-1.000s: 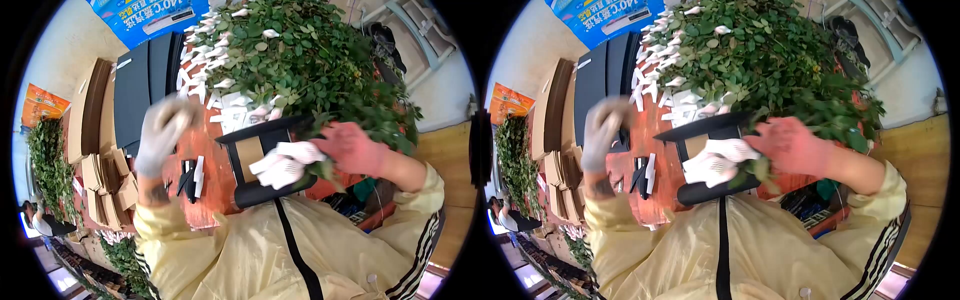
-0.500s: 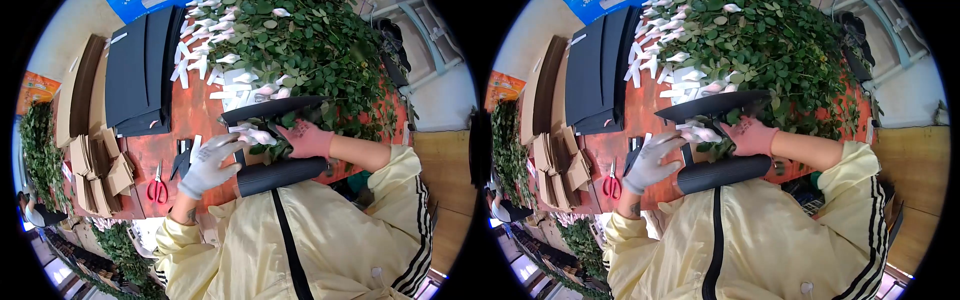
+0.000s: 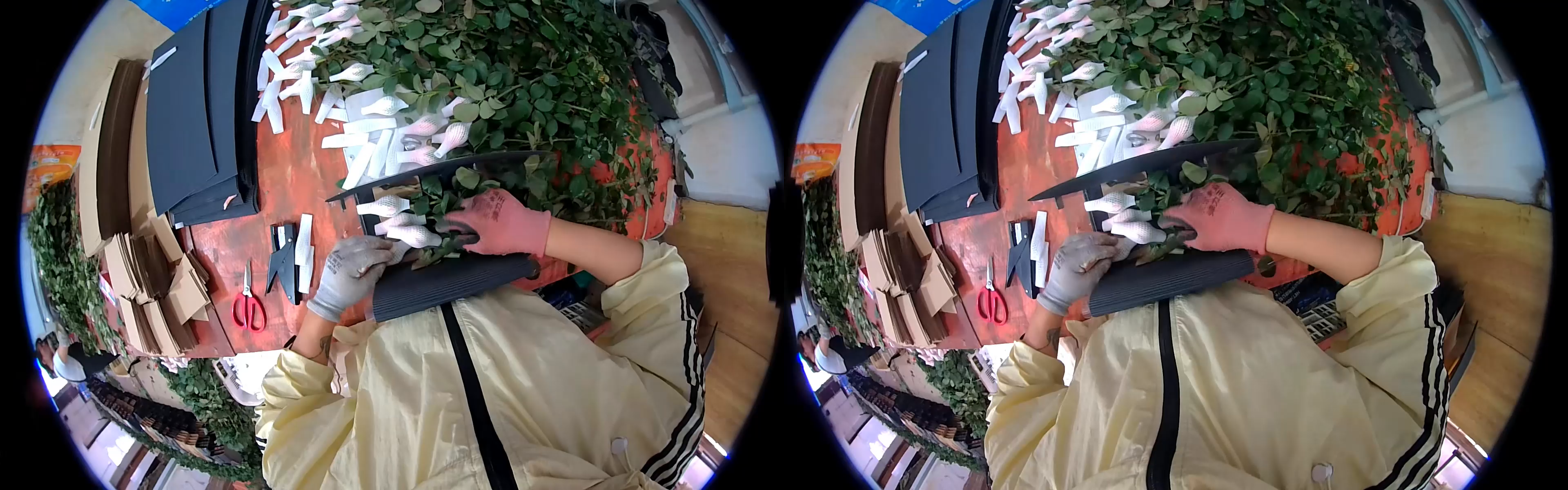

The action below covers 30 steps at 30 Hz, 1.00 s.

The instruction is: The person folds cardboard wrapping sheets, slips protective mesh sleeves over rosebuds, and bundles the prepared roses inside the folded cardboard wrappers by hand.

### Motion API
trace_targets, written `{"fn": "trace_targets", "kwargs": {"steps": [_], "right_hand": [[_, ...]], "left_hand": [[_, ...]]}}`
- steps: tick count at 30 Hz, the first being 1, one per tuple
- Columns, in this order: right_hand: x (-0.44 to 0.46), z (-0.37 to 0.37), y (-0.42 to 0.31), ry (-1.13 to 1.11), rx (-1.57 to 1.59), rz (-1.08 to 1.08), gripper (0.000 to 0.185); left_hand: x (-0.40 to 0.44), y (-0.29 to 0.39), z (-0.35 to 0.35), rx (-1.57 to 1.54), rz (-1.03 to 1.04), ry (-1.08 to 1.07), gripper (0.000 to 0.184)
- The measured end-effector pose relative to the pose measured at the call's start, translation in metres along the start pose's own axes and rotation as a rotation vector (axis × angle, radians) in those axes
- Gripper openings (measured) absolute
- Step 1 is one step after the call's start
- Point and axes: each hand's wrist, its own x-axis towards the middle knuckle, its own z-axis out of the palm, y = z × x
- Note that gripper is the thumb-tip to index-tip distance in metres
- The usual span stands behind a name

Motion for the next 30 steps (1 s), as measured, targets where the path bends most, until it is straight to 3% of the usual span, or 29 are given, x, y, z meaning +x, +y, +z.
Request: {"fn": "trace_targets", "kwargs": {"steps": [1, 5, 7, 9, 13, 15, 21, 23, 25, 28, 30], "right_hand": [[0.0, 0.003, 0.001, -0.013, -0.189, -0.016, 0.043], [0.011, 0.023, 0.003, 0.099, -0.18, -0.098, 0.039], [0.025, 0.012, -0.001, 0.132, 0.028, 0.074, 0.034], [0.026, 0.026, 0.0, 0.462, -0.269, 0.0, 0.032], [0.024, 0.027, -0.002, 0.19, -0.224, 0.089, 0.038], [0.026, 0.027, 0.009, 0.216, 0.114, 0.083, 0.038], [0.02, 0.038, 0.005, 0.062, -0.2, -0.074, 0.046], [0.029, 0.04, 0.005, 0.173, -0.372, -0.136, 0.046], [0.034, 0.031, -0.005, 0.086, -0.405, -0.143, 0.041], [0.035, 0.032, -0.01, 0.006, -0.463, -0.135, 0.034], [0.031, 0.036, -0.012, 0.135, -0.44, -0.251, 0.043]], "left_hand": [[-0.004, -0.002, 0.003, -0.048, -0.058, -0.022, 0.021], [0.009, -0.002, -0.006, 0.132, -0.125, 0.081, 0.013], [0.019, -0.012, -0.003, 0.177, -0.097, 0.106, 0.011], [0.028, -0.012, -0.005, 0.257, -0.07, 0.062, 0.012], [0.018, 0.001, -0.006, 0.187, -0.161, 0.003, 0.024], [0.013, 0.0, -0.003, 0.177, -0.159, 0.026, 0.029], [0.022, -0.005, -0.002, 0.098, -0.325, 0.031, 0.025], [0.022, -0.008, 0.008, 0.085, -0.228, 0.071, 0.023], [0.023, -0.006, 0.012, 0.065, -0.16, 0.154, 0.022], [0.019, -0.014, 0.015, 0.07, -0.187, 0.135, 0.021], [0.02, -0.015, 0.016, 0.046, -0.217, 0.141, 0.02]]}}
